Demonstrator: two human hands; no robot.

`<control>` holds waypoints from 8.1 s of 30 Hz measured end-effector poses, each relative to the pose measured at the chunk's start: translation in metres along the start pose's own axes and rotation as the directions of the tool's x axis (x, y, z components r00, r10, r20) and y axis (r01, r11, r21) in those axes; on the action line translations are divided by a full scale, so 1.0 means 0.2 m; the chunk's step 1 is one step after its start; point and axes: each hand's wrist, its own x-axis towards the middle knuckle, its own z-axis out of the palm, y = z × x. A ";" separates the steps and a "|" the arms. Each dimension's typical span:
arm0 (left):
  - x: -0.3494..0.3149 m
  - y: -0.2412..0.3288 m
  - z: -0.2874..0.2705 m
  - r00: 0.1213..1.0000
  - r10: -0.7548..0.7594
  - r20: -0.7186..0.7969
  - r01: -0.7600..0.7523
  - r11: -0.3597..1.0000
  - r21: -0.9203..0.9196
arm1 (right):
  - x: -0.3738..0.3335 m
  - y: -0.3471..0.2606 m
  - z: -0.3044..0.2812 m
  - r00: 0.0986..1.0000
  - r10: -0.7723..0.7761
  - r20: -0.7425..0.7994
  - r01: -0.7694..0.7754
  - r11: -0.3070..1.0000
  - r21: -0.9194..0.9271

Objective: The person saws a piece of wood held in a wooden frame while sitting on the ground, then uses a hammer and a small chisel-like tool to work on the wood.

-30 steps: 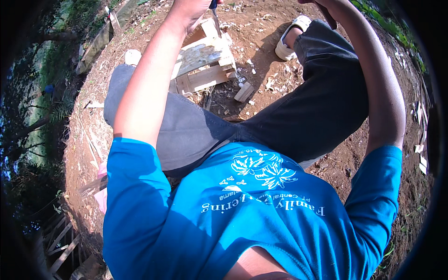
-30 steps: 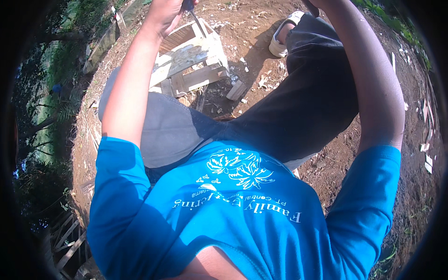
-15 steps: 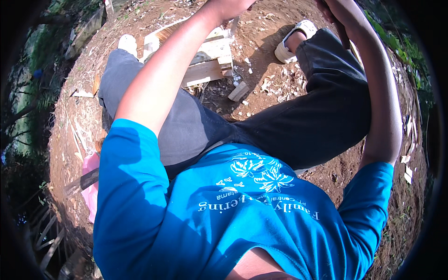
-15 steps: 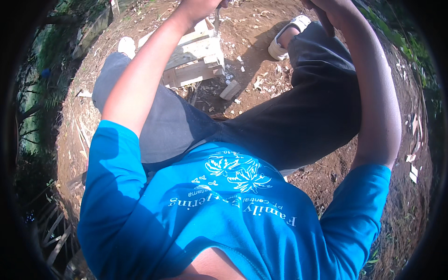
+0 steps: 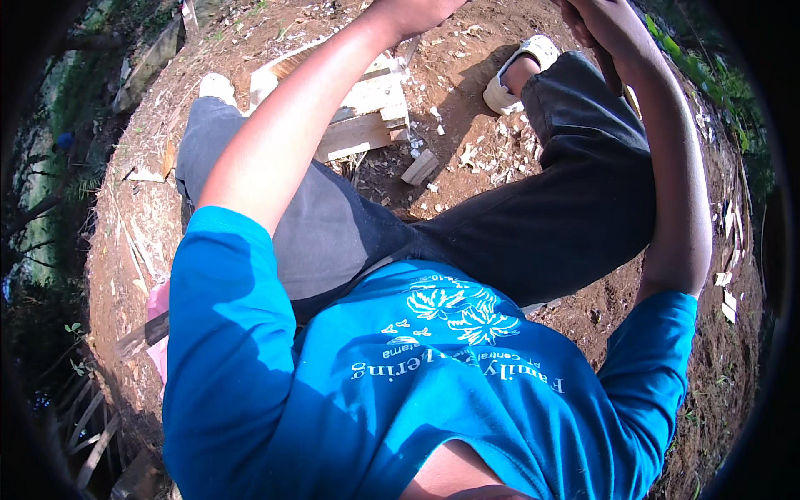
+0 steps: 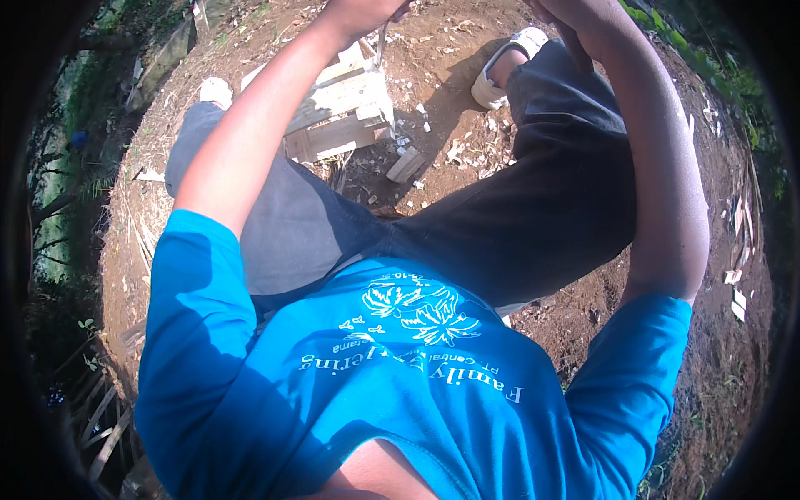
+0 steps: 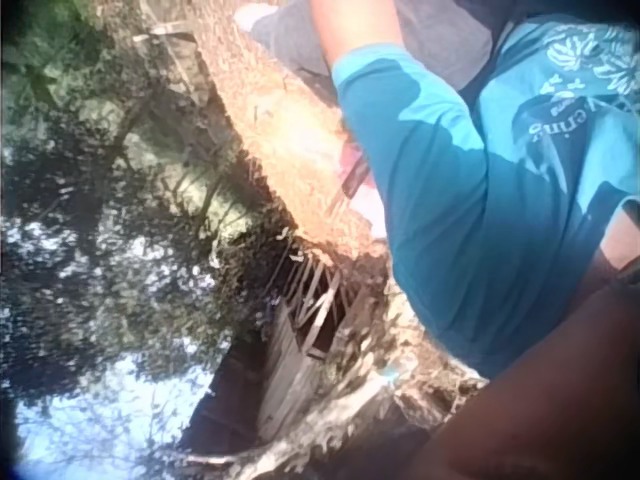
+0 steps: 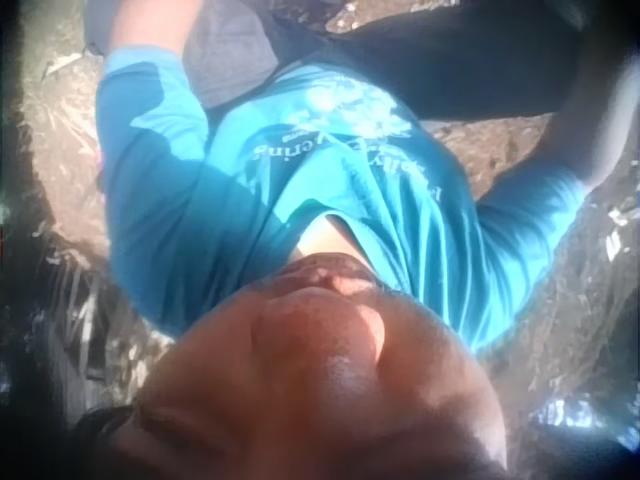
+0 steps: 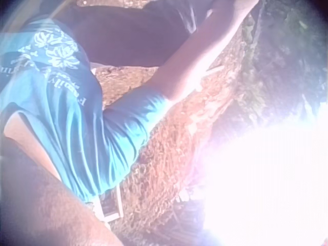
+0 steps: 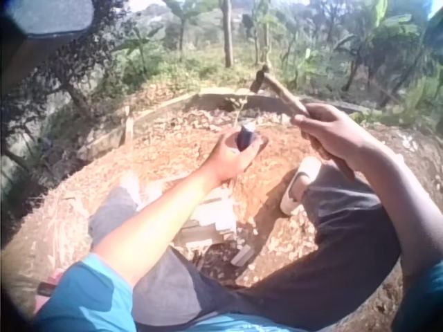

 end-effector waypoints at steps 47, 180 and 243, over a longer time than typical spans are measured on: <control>-0.02 0.01 0.07 0.995 0.037 0.089 -0.022 0.985 -0.170 | -0.59 0.02 -0.01 0.885 -0.307 -0.352 0.374 0.917 0.140; -0.06 0.07 0.12 0.987 0.007 0.159 0.000 0.999 -0.044 | -0.57 0.23 0.02 0.965 -0.143 -0.219 0.167 0.981 0.096; -0.05 0.05 0.13 0.992 -0.017 0.126 0.017 1.000 0.003 | -0.54 0.41 0.11 0.924 -0.315 -0.217 0.320 0.947 -0.015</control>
